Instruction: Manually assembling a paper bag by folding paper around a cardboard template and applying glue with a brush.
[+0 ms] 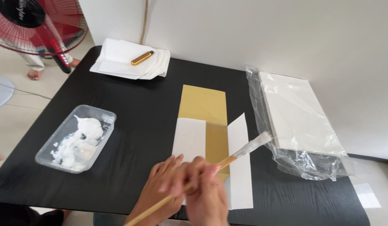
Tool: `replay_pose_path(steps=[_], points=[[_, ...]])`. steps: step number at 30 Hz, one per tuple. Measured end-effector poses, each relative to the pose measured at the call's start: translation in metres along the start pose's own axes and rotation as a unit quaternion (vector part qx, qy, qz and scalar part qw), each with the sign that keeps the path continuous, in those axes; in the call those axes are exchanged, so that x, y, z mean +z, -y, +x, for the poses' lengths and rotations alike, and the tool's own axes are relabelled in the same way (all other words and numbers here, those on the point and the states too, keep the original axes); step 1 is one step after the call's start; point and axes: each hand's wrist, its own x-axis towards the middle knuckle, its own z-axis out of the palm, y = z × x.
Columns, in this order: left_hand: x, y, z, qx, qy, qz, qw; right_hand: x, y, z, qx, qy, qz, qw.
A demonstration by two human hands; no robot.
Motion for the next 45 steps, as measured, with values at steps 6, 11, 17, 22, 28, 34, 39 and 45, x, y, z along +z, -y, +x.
replay_pose_path(steps=[6,11,17,22,28,34,39,45], points=[[-0.011,-0.005,0.043,0.048,0.132,0.112,0.984,-0.095,0.035,0.012,0.103,-0.072,-0.163,0.979],[-0.009,-0.006,0.085,0.072,0.187,0.142,0.969,-0.132,0.073,0.009,0.249,-0.178,-0.301,0.904],[0.026,-0.001,0.136,0.123,0.204,0.151,0.959,-0.160,0.085,0.002,0.347,-0.264,-0.342,0.833],[0.025,-0.008,0.154,0.069,0.389,0.135,0.909,-0.190,0.078,-0.008,0.393,-0.252,-0.348,0.813],[0.000,0.001,0.151,0.039,0.420,0.113,0.900,-0.175,0.097,-0.005,0.388,-0.180,-0.399,0.811],[-0.022,0.026,0.148,0.026,0.467,0.100,0.878,-0.213,0.102,-0.031,0.182,-0.166,-0.277,0.929],[-0.017,0.023,0.158,0.093,0.392,0.081,0.911,-0.249,0.124,-0.044,0.099,-0.042,-0.086,0.990],[0.025,0.030,0.175,0.199,0.333,0.074,0.919,-0.244,0.113,-0.039,-0.079,-0.099,-0.224,0.966]])
